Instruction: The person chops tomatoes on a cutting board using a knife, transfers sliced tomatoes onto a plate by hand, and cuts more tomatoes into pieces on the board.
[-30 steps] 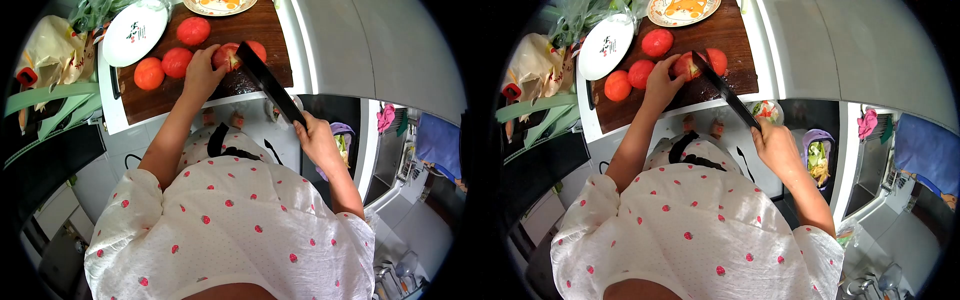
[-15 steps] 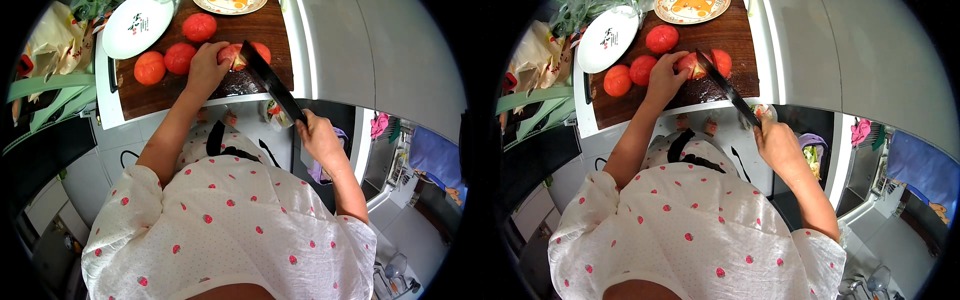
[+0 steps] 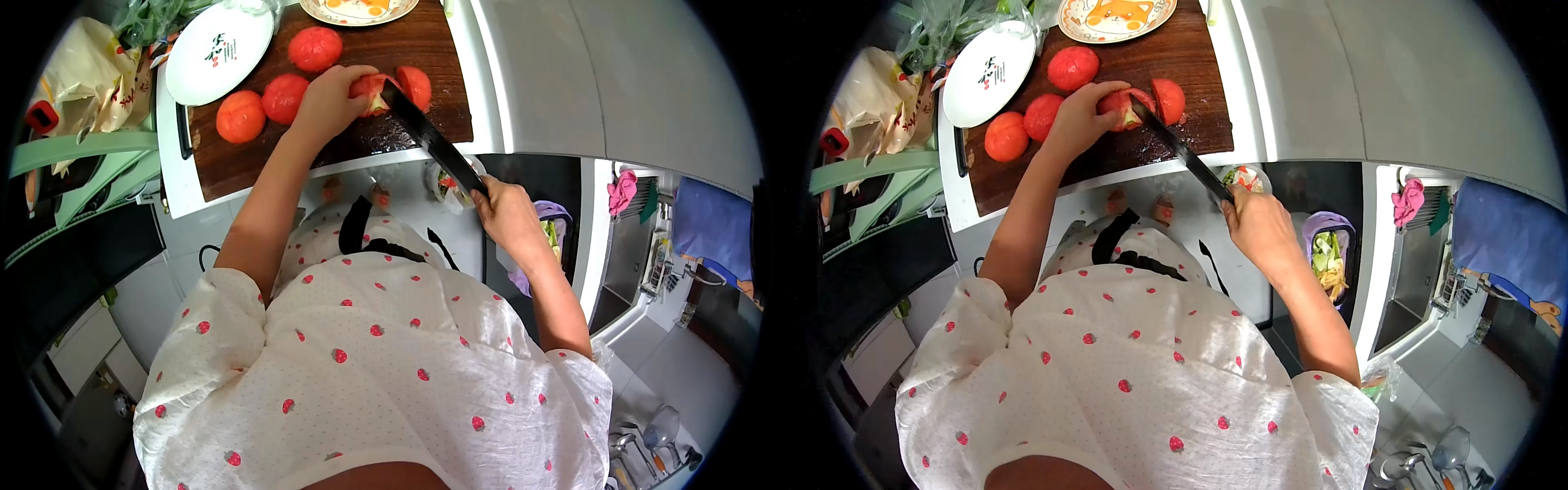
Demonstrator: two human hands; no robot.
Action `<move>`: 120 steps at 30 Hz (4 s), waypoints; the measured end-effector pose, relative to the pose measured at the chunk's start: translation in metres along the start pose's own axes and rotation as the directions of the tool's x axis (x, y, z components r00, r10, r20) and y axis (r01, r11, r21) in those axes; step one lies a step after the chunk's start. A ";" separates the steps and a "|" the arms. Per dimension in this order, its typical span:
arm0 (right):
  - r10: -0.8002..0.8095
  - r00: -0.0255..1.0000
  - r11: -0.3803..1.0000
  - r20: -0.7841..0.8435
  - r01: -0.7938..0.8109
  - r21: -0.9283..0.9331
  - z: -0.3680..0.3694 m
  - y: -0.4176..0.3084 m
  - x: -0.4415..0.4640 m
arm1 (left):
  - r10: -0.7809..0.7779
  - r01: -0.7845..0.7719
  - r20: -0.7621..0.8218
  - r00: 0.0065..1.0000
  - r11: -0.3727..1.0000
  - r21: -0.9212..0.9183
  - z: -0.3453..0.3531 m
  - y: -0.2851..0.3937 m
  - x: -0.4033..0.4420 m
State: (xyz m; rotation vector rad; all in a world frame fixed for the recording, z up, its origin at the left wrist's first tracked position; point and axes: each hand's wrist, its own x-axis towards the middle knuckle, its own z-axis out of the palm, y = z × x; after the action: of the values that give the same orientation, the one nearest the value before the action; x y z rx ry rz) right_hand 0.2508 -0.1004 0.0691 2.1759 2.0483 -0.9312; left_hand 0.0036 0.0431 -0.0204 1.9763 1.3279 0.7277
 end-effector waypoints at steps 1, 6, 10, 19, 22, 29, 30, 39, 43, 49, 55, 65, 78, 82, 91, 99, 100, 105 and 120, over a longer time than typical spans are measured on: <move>0.007 1.000 1.000 0.005 -0.007 0.025 -0.001 0.001 -0.002 | -0.048 0.050 0.049 0.998 0.998 -0.024 -0.001 0.002 0.004; 0.015 1.000 0.996 -0.004 -0.015 0.088 0.005 0.003 -0.003 | -0.296 0.306 0.095 0.950 0.945 -0.113 0.002 -0.002 0.004; -0.050 0.993 0.995 -0.111 0.040 -0.086 0.008 -0.001 0.001 | -0.413 0.410 0.015 0.911 0.900 -0.145 0.009 -0.012 -0.010; -0.043 0.995 0.995 -0.087 0.050 0.082 -0.017 -0.002 -0.012 | -0.204 0.213 0.135 0.970 0.975 -0.055 0.004 -0.001 0.014; -0.032 0.998 0.991 -0.056 0.039 0.127 -0.014 0.002 -0.014 | -0.276 0.325 0.279 0.920 0.934 -0.148 0.003 -0.001 0.020; 0.010 1.000 0.970 -0.011 -0.007 0.242 -0.009 -0.001 -0.021 | -0.422 0.433 0.111 0.900 0.897 -0.093 0.010 -0.005 -0.002; 0.014 1.000 0.971 -0.002 -0.013 0.241 -0.009 -0.003 -0.022 | -0.455 0.459 0.062 0.889 0.880 -0.121 0.013 -0.006 -0.008; -0.004 1.000 0.984 0.003 0.004 0.177 -0.003 -0.013 -0.021 | -0.545 0.502 -0.149 0.825 0.829 -0.247 0.025 0.003 -0.030; -0.050 0.998 0.991 -0.045 0.055 0.121 -0.004 -0.015 -0.021 | -0.549 0.517 -0.133 0.825 0.828 -0.217 0.025 0.004 -0.030; -0.043 0.999 0.999 -0.006 0.043 -0.012 -0.012 -0.028 -0.017 | -0.564 0.544 -0.117 0.817 0.823 -0.164 0.024 0.004 -0.028; -0.044 0.999 0.994 0.020 0.046 -0.103 -0.013 -0.039 -0.002 | -0.582 0.567 -0.123 0.804 0.812 -0.135 0.022 0.004 -0.022; 0.000 0.996 0.999 0.088 -0.004 0.050 -0.030 -0.036 -0.004 | -0.455 0.441 -0.106 0.884 0.888 -0.130 0.019 0.003 -0.019; -0.068 0.997 0.986 0.025 0.071 -0.148 -0.018 -0.045 -0.007 | -0.470 0.446 -0.142 0.871 0.878 -0.174 0.023 0.006 -0.019; -0.102 0.995 0.980 -0.007 0.099 -0.175 -0.014 -0.038 -0.010 | -0.477 0.446 -0.151 0.866 0.872 -0.199 0.030 -0.005 -0.021; -0.084 0.996 0.964 0.011 0.084 -0.252 -0.006 -0.047 -0.009 | -0.497 0.459 -0.118 0.860 0.853 -0.250 0.030 -0.002 -0.018; -0.086 0.996 0.981 -0.009 0.083 -0.173 -0.006 -0.049 0.008 | -0.514 0.470 -0.137 0.847 0.844 -0.257 0.021 -0.001 -0.004; -0.077 0.997 0.983 -0.002 0.076 -0.165 -0.007 -0.047 0.007 | -0.465 0.430 -0.159 0.871 0.878 -0.209 0.027 -0.010 -0.005; -0.075 0.997 0.977 -0.029 0.068 -0.203 0.008 -0.051 0.009 | -0.449 0.411 -0.155 0.880 0.883 -0.225 0.026 -0.007 -0.004; 0.081 0.997 0.960 -0.016 -0.074 0.270 0.006 -0.023 -0.002 | -0.330 0.339 -0.172 0.928 0.940 0.027 0.012 0.000 -0.010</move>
State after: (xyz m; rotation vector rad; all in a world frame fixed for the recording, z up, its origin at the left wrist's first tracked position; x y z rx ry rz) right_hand 0.2274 -0.1011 0.0734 2.3899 1.9300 -1.2427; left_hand 0.0095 0.0310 -0.0290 1.6946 1.7487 0.7041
